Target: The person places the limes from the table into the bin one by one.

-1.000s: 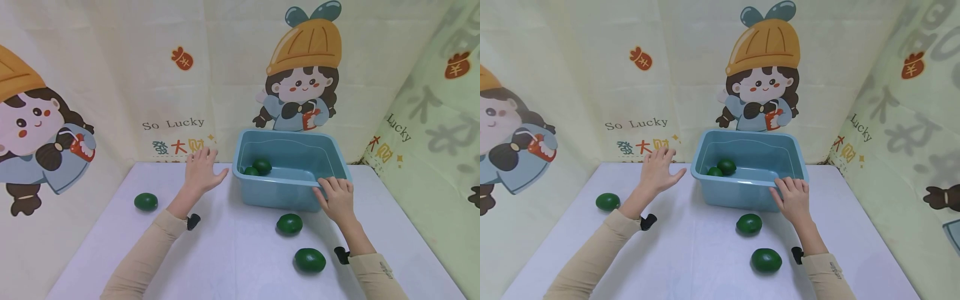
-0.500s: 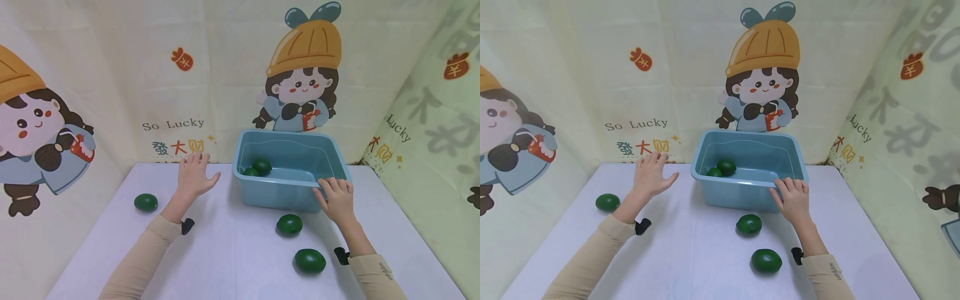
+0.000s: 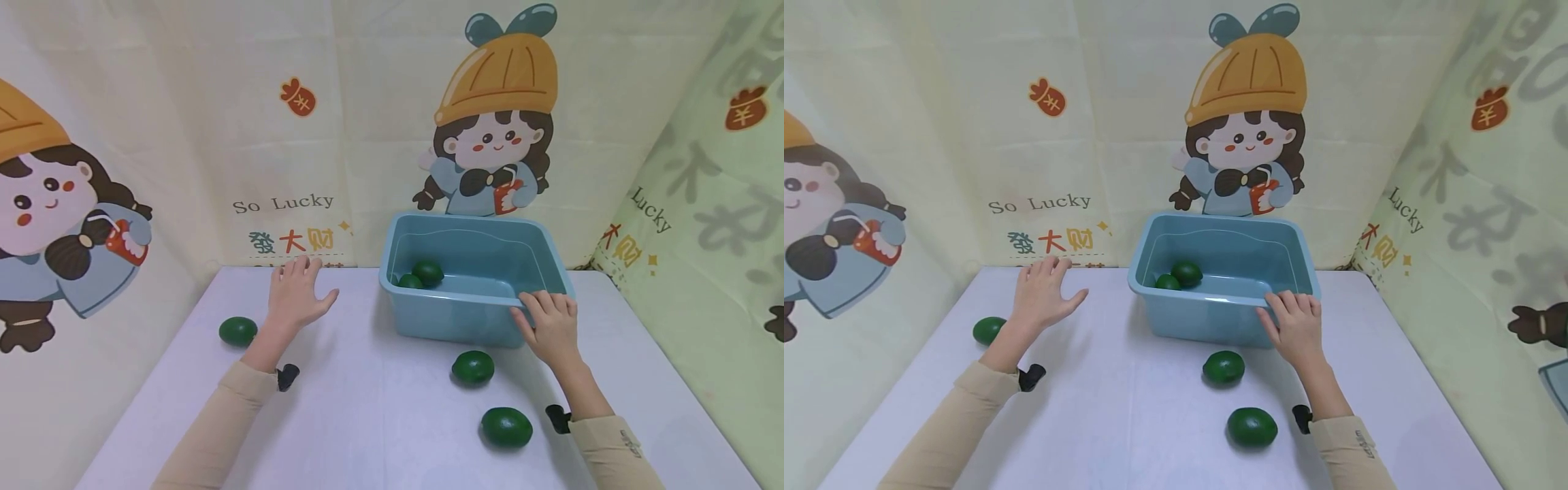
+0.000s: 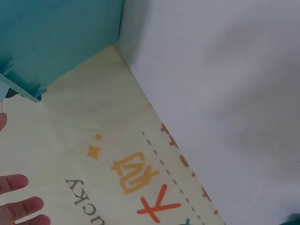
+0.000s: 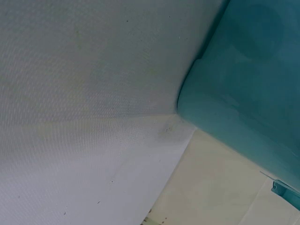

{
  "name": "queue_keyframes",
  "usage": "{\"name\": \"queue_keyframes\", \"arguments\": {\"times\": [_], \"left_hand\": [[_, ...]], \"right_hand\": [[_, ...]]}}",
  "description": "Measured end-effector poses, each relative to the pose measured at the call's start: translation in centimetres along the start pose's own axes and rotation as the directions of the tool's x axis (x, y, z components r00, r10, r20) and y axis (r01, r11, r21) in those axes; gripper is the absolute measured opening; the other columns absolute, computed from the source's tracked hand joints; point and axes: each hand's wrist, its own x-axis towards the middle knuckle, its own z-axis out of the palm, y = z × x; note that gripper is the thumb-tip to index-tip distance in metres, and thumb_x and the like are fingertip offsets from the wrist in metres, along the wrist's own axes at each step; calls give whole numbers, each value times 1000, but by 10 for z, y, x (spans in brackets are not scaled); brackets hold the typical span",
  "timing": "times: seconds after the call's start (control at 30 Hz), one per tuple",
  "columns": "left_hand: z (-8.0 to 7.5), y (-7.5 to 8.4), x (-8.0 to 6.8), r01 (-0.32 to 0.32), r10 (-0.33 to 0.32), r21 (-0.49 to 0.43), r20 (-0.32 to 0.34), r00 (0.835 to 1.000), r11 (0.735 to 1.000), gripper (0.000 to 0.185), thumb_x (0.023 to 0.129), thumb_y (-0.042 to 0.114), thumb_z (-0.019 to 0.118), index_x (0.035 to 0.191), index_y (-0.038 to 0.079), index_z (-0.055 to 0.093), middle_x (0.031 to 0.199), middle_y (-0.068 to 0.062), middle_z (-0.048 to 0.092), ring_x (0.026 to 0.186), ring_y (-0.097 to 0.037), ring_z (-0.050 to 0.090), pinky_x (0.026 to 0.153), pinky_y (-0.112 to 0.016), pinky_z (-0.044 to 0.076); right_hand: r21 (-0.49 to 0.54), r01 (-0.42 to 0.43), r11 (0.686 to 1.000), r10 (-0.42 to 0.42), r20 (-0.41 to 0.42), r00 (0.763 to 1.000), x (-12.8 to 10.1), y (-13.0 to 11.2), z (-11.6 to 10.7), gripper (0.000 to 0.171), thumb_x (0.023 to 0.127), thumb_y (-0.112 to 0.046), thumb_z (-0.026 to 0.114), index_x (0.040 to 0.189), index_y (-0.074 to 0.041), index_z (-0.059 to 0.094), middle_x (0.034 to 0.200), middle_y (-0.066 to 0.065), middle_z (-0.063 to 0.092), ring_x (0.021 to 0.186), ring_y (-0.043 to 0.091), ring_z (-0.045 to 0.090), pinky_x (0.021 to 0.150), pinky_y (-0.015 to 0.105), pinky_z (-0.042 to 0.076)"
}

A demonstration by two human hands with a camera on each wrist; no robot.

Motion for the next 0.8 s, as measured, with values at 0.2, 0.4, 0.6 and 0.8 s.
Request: {"name": "queue_keyframes", "arguments": {"times": [0.2,0.4,0.6,0.8], "left_hand": [[2,-14,-6,5,-5,3,10,1000,1000,62,79,48,56,124,7,45,115,-15,43,107,-34,37,90,-53,27],[4,-26,-13,14,-14,-9,9,1000,1000,63,79,47,56,126,6,45,116,-15,43,107,-34,38,90,-54,27],[7,-38,-20,34,-34,-24,10,999,999,62,79,45,58,125,5,46,119,-16,43,107,-35,38,90,-55,27],[9,-49,-28,50,-50,4,27,998,999,62,79,44,59,124,4,46,116,-17,42,105,-36,37,90,-55,28]], "right_hand": [[-1,2,1000,-2,-2,1000,0,0,-1,48,94,-43,39,93,0,61,85,17,54,74,36,41,72,53,26],[-1,3,1000,-3,-1,1000,-1,0,0,48,94,-43,39,93,0,61,85,17,54,74,36,41,71,53,26],[4,3,1000,-3,-3,1000,-2,0,0,48,94,-43,39,93,0,61,84,17,55,73,36,41,71,53,26],[4,1,1000,-1,-4,1000,-3,0,0,48,94,-43,39,93,0,61,84,17,55,74,36,41,72,53,26]]}}
